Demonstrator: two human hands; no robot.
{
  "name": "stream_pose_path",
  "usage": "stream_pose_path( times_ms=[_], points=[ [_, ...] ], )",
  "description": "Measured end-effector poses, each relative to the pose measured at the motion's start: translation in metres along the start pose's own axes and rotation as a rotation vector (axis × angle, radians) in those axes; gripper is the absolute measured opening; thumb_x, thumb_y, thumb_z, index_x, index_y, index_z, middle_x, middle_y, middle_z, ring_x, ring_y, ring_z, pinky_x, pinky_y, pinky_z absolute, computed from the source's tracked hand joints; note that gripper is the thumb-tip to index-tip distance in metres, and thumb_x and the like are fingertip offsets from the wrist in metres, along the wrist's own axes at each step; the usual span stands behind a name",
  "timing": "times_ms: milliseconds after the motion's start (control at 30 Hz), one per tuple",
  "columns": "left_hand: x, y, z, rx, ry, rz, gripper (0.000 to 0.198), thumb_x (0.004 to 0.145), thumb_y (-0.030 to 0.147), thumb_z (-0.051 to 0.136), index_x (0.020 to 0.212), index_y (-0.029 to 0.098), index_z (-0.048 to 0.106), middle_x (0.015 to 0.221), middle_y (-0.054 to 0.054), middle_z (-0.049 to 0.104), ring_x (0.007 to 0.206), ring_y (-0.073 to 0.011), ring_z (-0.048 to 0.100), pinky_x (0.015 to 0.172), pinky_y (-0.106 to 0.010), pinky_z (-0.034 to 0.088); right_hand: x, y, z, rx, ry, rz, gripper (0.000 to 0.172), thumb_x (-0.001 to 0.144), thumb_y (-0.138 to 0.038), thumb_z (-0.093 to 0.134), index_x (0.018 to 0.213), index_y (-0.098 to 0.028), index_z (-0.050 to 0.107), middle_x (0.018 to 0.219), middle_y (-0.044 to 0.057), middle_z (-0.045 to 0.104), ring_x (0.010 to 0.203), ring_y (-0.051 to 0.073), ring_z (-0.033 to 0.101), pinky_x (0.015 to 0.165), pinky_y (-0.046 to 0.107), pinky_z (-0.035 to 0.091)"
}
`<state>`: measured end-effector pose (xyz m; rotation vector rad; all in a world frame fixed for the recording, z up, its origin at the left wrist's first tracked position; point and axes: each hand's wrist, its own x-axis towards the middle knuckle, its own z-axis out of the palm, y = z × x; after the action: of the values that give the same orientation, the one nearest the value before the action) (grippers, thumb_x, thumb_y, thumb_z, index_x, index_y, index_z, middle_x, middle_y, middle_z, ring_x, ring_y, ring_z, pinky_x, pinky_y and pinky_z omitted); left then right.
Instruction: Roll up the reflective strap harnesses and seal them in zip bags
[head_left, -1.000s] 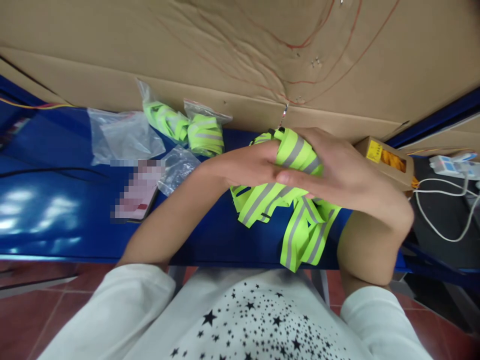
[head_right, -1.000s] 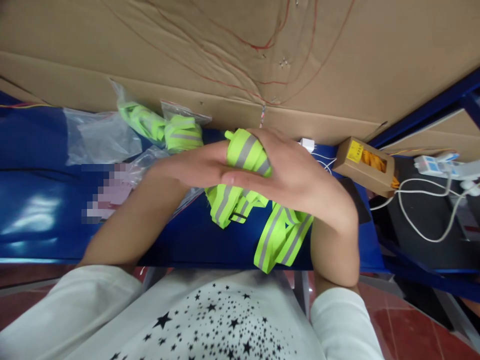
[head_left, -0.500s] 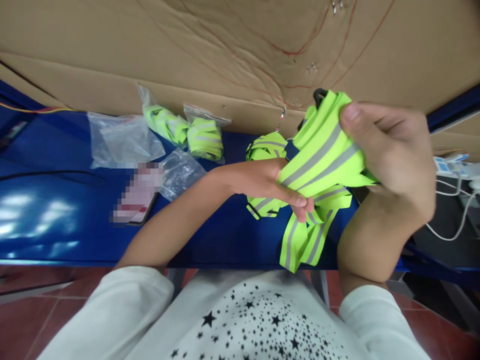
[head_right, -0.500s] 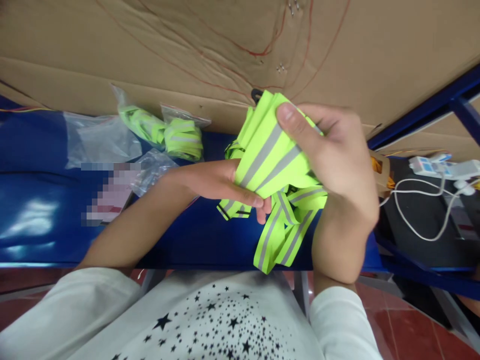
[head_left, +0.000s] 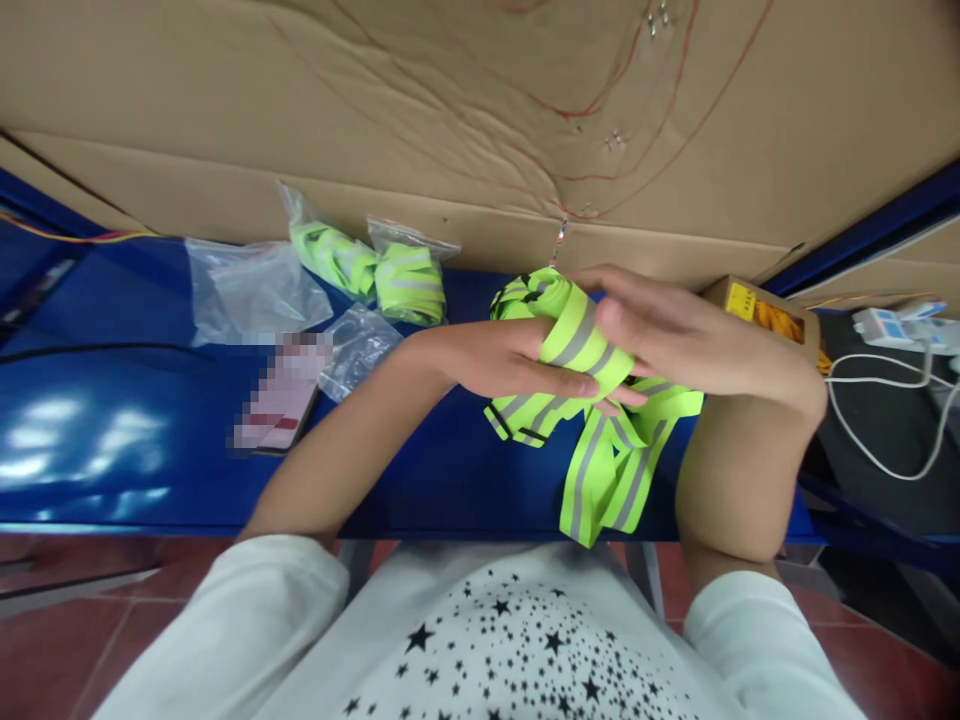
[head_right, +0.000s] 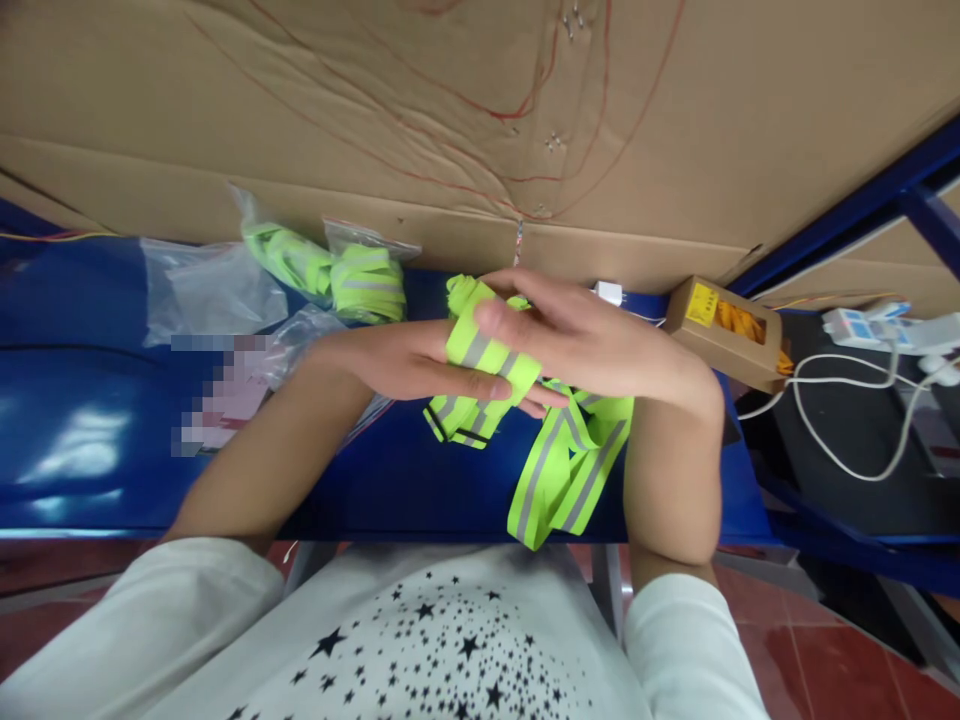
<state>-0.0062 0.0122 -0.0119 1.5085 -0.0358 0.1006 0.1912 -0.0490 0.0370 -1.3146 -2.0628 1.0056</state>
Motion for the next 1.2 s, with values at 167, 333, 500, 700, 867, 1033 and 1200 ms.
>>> stream_pose_path(
  times_ms=[167, 333, 500, 700, 867, 1033, 1200],
  points=[
    [0.0, -0.012, -0.005, 0.023, 0.116, 0.02, 0.038, 0.09, 0.046, 0.079, 0.11, 0.013, 0.079, 0.102, -0.005, 0.081, 0.113, -0.0213, 0.074, 0.109, -0.034, 0.055, 0.002, -0.003, 0.005, -0.264, 0.034, -0.019, 0.057, 0.085, -0.064, 0.075, 0.125, -0.024, 0.07, 0.116, 0.005, 0.076, 0.102, 0.029, 0.072, 0.079, 0.036, 0.058],
    [-0.005, -0.008, 0.001, -0.064, 0.13, -0.105, 0.044, 0.082, 0.043, 0.086, 0.115, 0.014, 0.078, 0.108, -0.005, 0.081, 0.113, -0.0255, 0.075, 0.106, -0.038, 0.058, -0.001, -0.006, 0.008, -0.305, 0.014, -0.077, 0.071, 0.087, -0.066, 0.072, 0.145, -0.026, 0.06, 0.131, 0.006, 0.072, 0.12, 0.033, 0.068, 0.097, 0.043, 0.057],
    [-0.002, 0.007, 0.004, -0.118, 0.087, -0.157, 0.021, 0.09, 0.027, 0.077, 0.107, 0.015, 0.079, 0.108, -0.006, 0.082, 0.112, -0.0243, 0.077, 0.101, -0.033, 0.06, -0.002, -0.011, 0.007, -0.264, 0.008, -0.031, 0.051, 0.093, -0.063, 0.067, 0.126, -0.025, 0.068, 0.106, 0.004, 0.078, 0.096, 0.028, 0.073, 0.084, 0.039, 0.059],
    [-0.001, 0.005, -0.006, 0.044, 0.055, -0.131, 0.024, 0.095, 0.024, 0.071, 0.114, 0.012, 0.077, 0.116, -0.009, 0.08, 0.111, -0.0217, 0.077, 0.103, -0.031, 0.059, -0.006, -0.008, -0.006, -0.091, 0.159, 0.02, 0.036, 0.093, -0.059, 0.07, 0.099, -0.023, 0.074, 0.095, 0.003, 0.077, 0.086, 0.025, 0.072, 0.075, 0.037, 0.061],
    [-0.004, 0.005, -0.008, 0.22, -0.03, -0.08, 0.025, 0.1, 0.028, 0.064, 0.111, 0.011, 0.078, 0.114, -0.01, 0.081, 0.107, -0.0197, 0.076, 0.096, -0.025, 0.059, -0.016, -0.001, -0.014, 0.291, 0.152, 0.085, 0.036, 0.095, -0.055, 0.069, 0.116, -0.027, 0.075, 0.101, 0.003, 0.08, 0.081, 0.022, 0.076, 0.066, 0.033, 0.063],
    [-0.005, 0.008, -0.005, 0.275, -0.002, 0.004, 0.024, 0.099, 0.03, 0.064, 0.106, 0.013, 0.079, 0.107, -0.009, 0.081, 0.099, -0.0197, 0.077, 0.093, -0.024, 0.059, -0.004, 0.008, -0.008, 0.557, -0.066, 0.204, 0.041, 0.095, -0.053, 0.07, 0.124, -0.025, 0.071, 0.105, 0.006, 0.079, 0.083, 0.024, 0.077, 0.067, 0.034, 0.064],
    [-0.009, 0.011, -0.01, 0.206, 0.149, -0.01, 0.021, 0.089, 0.028, 0.078, 0.105, 0.014, 0.08, 0.103, -0.008, 0.082, 0.101, -0.0239, 0.079, 0.093, -0.028, 0.06, 0.011, 0.016, 0.003, 0.281, 0.227, 0.01, 0.033, 0.098, -0.045, 0.07, 0.127, -0.03, 0.063, 0.128, 0.002, 0.072, 0.108, 0.019, 0.071, 0.088, 0.029, 0.06]
  ],
)
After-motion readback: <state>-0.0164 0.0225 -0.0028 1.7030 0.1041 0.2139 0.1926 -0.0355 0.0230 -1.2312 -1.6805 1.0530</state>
